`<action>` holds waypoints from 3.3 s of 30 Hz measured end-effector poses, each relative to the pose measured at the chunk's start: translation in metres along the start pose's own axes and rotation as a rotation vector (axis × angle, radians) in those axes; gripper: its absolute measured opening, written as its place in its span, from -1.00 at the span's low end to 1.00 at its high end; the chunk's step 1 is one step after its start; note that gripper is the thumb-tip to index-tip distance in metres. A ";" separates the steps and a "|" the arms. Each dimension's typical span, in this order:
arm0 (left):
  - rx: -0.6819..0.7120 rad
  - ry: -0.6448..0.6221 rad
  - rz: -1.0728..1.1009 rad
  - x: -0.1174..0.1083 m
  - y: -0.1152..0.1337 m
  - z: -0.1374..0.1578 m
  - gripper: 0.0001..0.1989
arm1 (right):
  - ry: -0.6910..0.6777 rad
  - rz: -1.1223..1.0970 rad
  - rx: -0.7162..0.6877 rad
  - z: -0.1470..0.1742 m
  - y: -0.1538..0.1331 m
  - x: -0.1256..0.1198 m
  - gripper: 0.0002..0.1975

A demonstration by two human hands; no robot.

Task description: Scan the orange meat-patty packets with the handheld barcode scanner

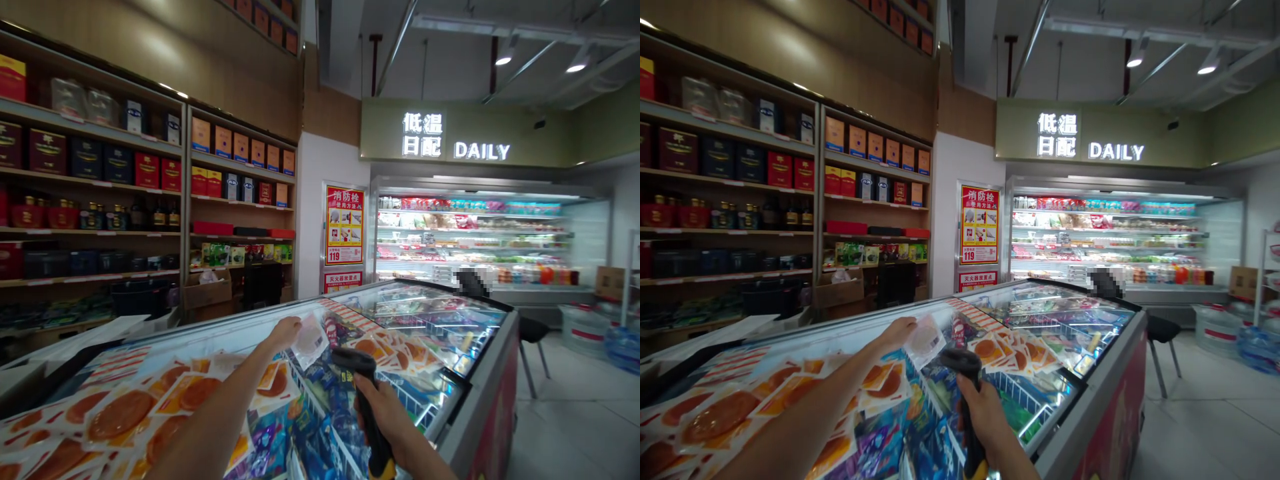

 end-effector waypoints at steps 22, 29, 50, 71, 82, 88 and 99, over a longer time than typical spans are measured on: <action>-0.162 0.268 0.205 0.010 0.005 -0.022 -0.66 | 0.287 0.116 0.006 -0.023 0.007 -0.084 -0.64; -0.011 0.247 0.351 0.073 0.068 -0.009 -0.60 | 0.407 0.063 0.013 -0.022 0.009 -0.126 -0.63; 0.051 0.073 0.089 0.083 0.050 0.022 -0.54 | 0.377 0.025 0.034 -0.014 0.021 -0.113 -0.66; -0.098 -0.093 -0.161 0.031 -0.072 0.087 -0.71 | 0.064 0.047 0.000 0.016 0.017 -0.015 -0.65; -0.175 0.073 -0.054 0.011 -0.075 0.077 -0.70 | 0.072 0.050 0.000 0.016 0.014 -0.014 -0.67; -0.190 0.176 0.211 -0.022 -0.071 0.031 -0.68 | 0.047 0.030 -0.012 0.009 0.008 -0.010 -0.65; -0.177 0.136 0.620 0.012 -0.023 0.001 -0.73 | -0.009 -0.043 -0.038 0.003 0.009 -0.007 -0.62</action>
Point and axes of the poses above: each hand's wrist, its own z-axis away from the middle knuckle, its own x-axis out of the palm, y = z × x, the point moved 8 cm from there along -z, towards the middle knuckle, and after that the axes turned 12 degrees about -x, right-handed, at the moved point
